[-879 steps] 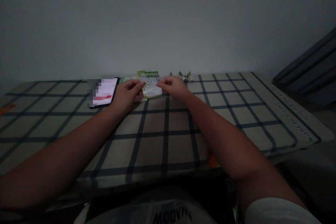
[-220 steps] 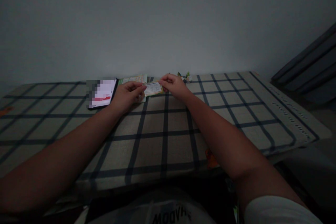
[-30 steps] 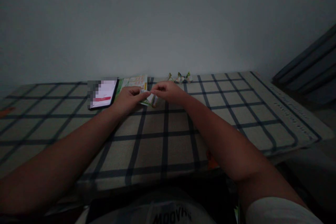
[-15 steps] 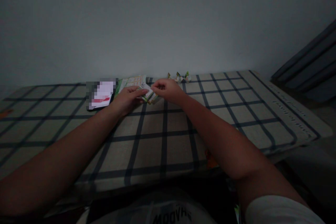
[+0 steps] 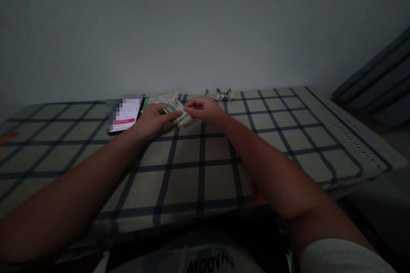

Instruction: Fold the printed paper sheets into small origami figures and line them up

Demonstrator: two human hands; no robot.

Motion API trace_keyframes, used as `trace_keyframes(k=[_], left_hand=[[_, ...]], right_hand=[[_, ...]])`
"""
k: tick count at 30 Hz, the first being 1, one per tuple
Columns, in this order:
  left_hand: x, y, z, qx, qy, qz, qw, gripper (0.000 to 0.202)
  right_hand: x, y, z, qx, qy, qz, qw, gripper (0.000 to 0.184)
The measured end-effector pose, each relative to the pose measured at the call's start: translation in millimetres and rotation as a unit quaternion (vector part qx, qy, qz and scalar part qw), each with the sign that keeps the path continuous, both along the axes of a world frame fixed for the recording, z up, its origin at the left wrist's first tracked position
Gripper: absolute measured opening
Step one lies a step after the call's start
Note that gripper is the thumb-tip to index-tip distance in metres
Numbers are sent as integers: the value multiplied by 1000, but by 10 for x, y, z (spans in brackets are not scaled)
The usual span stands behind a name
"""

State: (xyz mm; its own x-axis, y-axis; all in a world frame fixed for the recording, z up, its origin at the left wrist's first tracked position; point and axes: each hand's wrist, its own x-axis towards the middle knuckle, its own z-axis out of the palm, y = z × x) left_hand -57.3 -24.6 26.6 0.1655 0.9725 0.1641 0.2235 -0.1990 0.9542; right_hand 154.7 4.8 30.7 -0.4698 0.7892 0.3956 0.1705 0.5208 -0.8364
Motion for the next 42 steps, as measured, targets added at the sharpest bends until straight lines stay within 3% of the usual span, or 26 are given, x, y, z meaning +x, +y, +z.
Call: trace_keyframes(k=[10, 16, 23, 34, 39, 42], left_hand=[[89, -33, 12, -32, -26, 25, 999, 42], [41, -31, 40, 44, 25, 33, 998, 42], [56, -46, 40, 62, 36, 54, 996, 41], [57, -34, 64, 32, -39, 13, 999, 33], [63, -12, 3, 56, -7, 47, 997, 33], [79, -13, 0, 116, 5, 113, 987, 32]], right_hand=[[4, -9, 37, 13, 42, -56, 997, 24], [-32, -19, 18, 12, 70, -67, 995, 24], [-51, -6, -12, 11, 77, -88, 993, 25], [1, 16, 23, 2, 89, -83, 993, 35], [-11, 15, 4, -7, 94, -79, 992, 33], [-20, -8, -3, 42, 81, -117, 989, 25]])
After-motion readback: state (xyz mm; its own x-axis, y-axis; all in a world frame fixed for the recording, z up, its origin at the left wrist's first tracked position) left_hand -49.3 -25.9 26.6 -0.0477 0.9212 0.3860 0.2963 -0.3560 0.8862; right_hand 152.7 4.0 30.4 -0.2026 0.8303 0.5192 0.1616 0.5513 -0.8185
